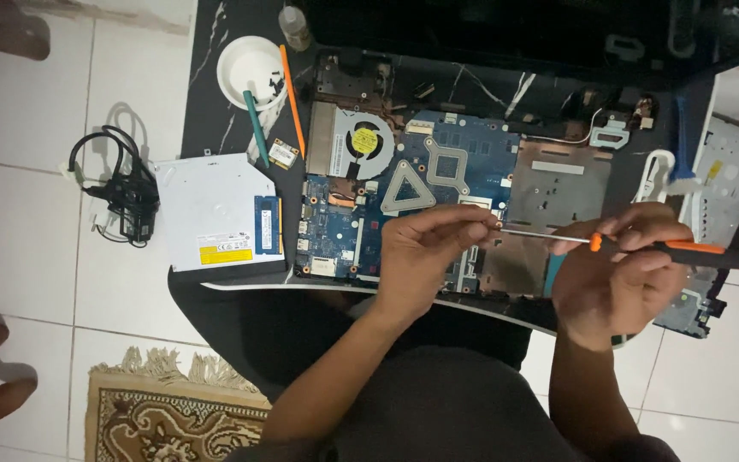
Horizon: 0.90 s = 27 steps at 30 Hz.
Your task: Installing a cooling fan into a laptop motherboard and securing it with screws using a screwdriver.
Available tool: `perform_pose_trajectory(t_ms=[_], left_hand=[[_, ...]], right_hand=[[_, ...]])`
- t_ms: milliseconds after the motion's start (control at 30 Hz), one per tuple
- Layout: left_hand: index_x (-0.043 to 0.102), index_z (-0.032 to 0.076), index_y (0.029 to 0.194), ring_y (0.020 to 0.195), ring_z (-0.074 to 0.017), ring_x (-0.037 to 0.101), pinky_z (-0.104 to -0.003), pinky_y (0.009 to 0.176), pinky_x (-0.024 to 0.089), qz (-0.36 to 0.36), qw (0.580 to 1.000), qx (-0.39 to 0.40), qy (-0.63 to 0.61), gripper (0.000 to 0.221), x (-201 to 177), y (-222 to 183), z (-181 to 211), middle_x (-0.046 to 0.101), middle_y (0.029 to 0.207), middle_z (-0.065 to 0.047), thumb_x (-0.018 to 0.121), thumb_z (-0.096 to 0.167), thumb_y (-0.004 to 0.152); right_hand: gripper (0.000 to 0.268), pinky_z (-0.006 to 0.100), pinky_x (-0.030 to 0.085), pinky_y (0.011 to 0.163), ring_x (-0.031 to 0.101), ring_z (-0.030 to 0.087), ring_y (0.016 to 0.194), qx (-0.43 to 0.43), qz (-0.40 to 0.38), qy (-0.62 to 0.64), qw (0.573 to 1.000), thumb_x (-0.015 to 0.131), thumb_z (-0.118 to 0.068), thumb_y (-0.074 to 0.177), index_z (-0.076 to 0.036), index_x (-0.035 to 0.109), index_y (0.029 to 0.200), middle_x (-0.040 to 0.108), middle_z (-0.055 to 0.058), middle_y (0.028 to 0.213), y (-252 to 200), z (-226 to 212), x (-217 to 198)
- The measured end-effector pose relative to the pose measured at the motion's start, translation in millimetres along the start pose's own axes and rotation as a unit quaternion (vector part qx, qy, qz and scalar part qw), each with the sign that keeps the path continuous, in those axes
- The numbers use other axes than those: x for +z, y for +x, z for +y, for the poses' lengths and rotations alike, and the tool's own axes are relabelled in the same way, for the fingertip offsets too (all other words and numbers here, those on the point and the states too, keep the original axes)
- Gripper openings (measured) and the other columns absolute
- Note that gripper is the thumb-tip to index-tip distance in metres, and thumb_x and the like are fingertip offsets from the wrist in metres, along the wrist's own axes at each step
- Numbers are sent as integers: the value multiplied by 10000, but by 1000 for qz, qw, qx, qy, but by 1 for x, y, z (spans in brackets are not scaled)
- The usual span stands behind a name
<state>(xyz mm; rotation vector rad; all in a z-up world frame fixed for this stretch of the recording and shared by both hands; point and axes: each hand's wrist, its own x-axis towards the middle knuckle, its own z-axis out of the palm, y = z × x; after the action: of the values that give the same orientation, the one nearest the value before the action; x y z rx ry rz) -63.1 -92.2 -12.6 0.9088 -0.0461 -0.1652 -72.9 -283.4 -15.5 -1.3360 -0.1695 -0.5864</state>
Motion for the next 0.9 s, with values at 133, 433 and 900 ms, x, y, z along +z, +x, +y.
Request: perform_pose_trajectory(t_ms=[133, 433, 900], left_hand=[[730, 75, 1167, 984, -179, 753, -333, 975, 647, 12, 1000, -2, 7, 179, -1, -1, -2, 763, 1088, -92, 708, 80, 990], [745, 75, 1125, 1008, -193, 761, -347, 967, 647, 19, 1000, 4, -20, 150, -2, -4, -3, 769, 1082, -96, 730, 77, 977], [709, 102, 1178, 1016, -180, 760, -277, 937, 653, 26, 956, 114, 270, 230, -31, -3, 28, 762, 1139, -85, 690, -3, 973]], right_hand=[[187, 349, 647, 658, 572, 173, 795, -22, -16, 11, 1000, 470, -270, 1162, -93, 521, 1134, 458, 60, 1054, -2, 1, -1], [218, 343, 650, 642, 566, 152, 803, -25, -33, -25, 999, 448, -290, 1164, -84, 504, 1116, 454, 63, 1035, -1, 0, 3], [152, 303, 677, 720, 674, 186, 919, -62, -230, -131, 962, 432, 47, 1092, -74, 525, 1091, 583, 119, 1067, 28, -4, 18]])
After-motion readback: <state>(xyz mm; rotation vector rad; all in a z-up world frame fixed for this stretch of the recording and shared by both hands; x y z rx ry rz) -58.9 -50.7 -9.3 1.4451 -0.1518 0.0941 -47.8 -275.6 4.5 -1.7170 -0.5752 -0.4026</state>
